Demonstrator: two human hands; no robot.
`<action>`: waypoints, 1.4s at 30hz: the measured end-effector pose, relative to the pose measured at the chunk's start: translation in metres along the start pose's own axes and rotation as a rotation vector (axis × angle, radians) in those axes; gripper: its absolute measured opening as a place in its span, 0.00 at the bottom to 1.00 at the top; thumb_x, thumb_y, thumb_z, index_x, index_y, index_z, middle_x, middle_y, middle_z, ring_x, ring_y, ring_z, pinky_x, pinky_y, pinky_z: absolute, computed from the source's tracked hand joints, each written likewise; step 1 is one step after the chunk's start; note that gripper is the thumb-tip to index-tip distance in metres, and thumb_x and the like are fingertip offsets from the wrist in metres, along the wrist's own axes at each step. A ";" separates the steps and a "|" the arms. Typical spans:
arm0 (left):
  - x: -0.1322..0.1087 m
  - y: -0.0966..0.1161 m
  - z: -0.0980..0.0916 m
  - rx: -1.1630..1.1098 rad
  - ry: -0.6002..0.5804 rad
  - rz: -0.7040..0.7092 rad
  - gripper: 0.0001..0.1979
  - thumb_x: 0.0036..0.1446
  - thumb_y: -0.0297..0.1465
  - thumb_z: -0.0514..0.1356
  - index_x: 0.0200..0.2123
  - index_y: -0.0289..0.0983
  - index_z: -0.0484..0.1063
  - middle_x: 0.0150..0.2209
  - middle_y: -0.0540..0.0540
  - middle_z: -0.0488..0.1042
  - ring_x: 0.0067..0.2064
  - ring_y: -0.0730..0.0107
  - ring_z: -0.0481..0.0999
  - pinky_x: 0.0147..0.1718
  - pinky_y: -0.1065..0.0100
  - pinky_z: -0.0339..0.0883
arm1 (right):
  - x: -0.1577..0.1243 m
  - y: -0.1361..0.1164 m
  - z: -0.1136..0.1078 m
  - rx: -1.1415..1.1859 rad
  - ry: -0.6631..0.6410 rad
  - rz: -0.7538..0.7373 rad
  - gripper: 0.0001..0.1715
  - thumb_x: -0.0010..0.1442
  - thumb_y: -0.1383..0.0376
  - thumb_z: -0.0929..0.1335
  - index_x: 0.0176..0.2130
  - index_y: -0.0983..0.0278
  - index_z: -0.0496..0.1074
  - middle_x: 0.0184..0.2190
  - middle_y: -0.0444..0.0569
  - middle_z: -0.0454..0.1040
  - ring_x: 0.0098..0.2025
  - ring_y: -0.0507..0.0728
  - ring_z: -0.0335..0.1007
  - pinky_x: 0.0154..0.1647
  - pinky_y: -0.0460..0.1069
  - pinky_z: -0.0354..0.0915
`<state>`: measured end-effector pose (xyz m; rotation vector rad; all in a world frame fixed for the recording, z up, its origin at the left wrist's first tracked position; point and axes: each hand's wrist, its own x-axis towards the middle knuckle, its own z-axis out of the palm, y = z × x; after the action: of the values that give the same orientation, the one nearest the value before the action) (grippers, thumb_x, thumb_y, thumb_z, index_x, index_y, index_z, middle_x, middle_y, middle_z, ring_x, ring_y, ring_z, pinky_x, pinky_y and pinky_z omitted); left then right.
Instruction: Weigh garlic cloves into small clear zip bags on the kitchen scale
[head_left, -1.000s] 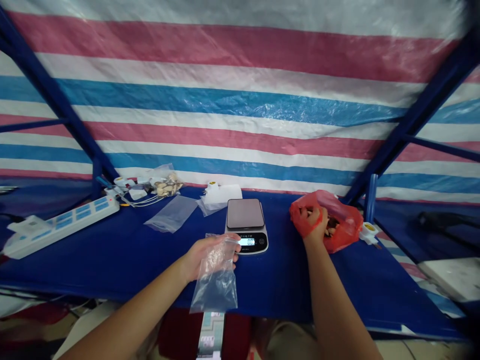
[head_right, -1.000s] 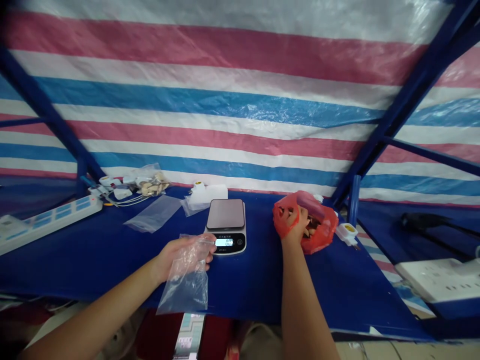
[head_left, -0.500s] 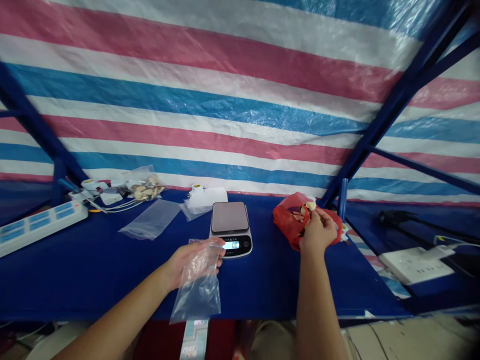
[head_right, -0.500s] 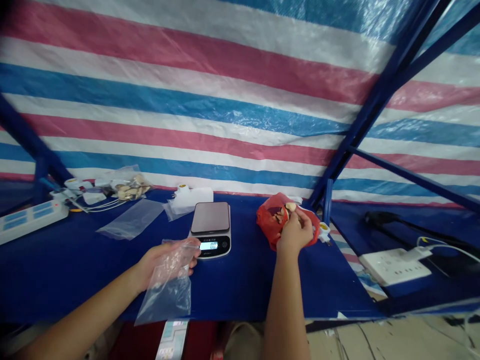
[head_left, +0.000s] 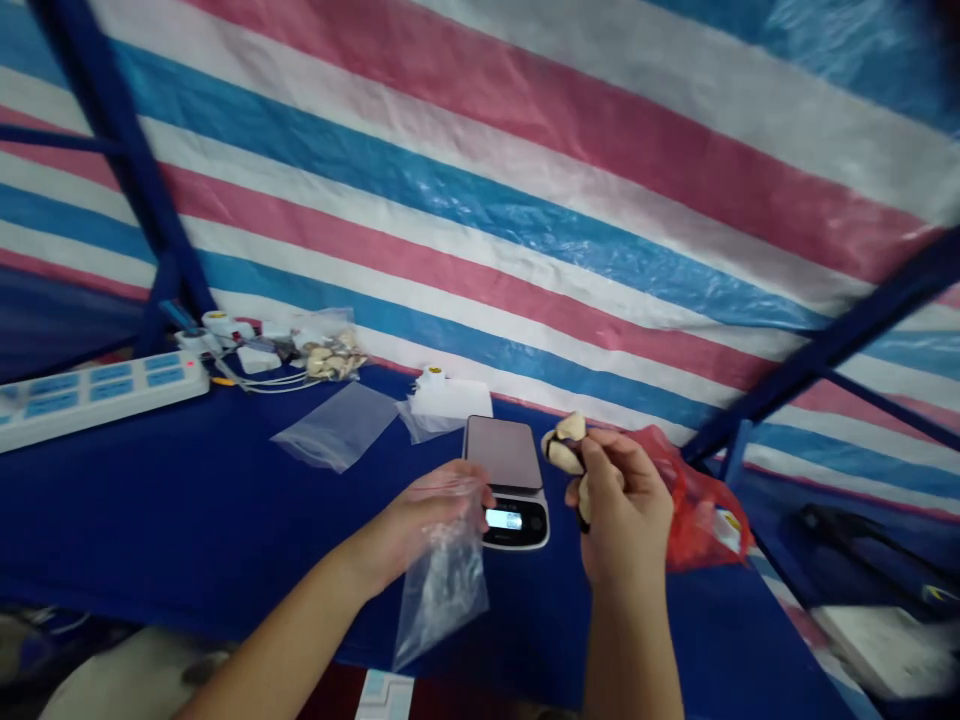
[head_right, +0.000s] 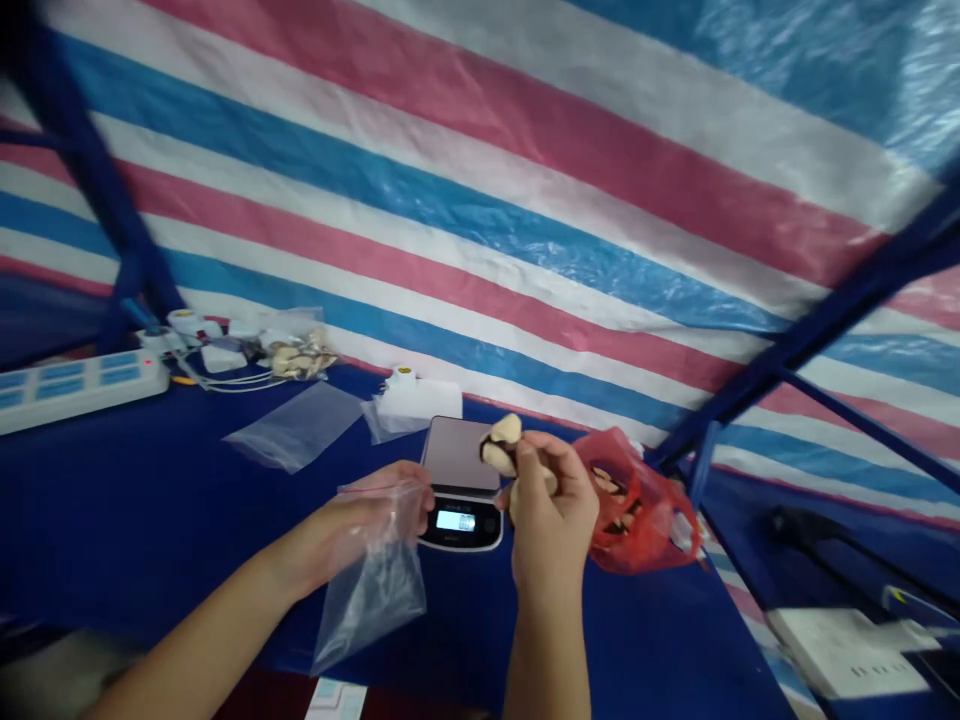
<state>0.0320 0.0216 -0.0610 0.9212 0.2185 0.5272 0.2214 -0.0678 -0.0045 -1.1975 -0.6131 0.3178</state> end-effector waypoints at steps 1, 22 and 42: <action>-0.001 0.007 0.005 0.089 0.007 0.018 0.21 0.53 0.38 0.69 0.48 0.36 0.73 0.43 0.43 0.76 0.41 0.62 0.76 0.41 0.63 0.66 | -0.008 -0.001 0.010 -0.031 -0.076 0.005 0.21 0.54 0.54 0.77 0.41 0.66 0.75 0.30 0.46 0.77 0.16 0.47 0.64 0.13 0.42 0.57; -0.017 0.007 0.002 0.926 0.390 0.417 0.34 0.48 0.34 0.71 0.60 0.42 0.67 0.52 0.41 0.75 0.52 0.49 0.73 0.54 0.54 0.60 | -0.058 -0.016 0.045 -0.552 -0.580 -0.416 0.08 0.68 0.66 0.67 0.41 0.56 0.76 0.40 0.46 0.77 0.35 0.53 0.76 0.38 0.49 0.78; -0.014 0.017 -0.005 0.888 0.324 0.388 0.26 0.58 0.34 0.66 0.57 0.44 0.61 0.45 0.46 0.74 0.48 0.62 0.76 0.50 0.59 0.68 | -0.007 0.014 0.014 -0.650 -0.152 -0.080 0.24 0.58 0.49 0.72 0.46 0.63 0.75 0.36 0.53 0.81 0.28 0.57 0.77 0.20 0.47 0.68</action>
<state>0.0119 0.0262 -0.0509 1.7590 0.6020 0.9726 0.2088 -0.0555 -0.0160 -1.7743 -0.9349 0.1410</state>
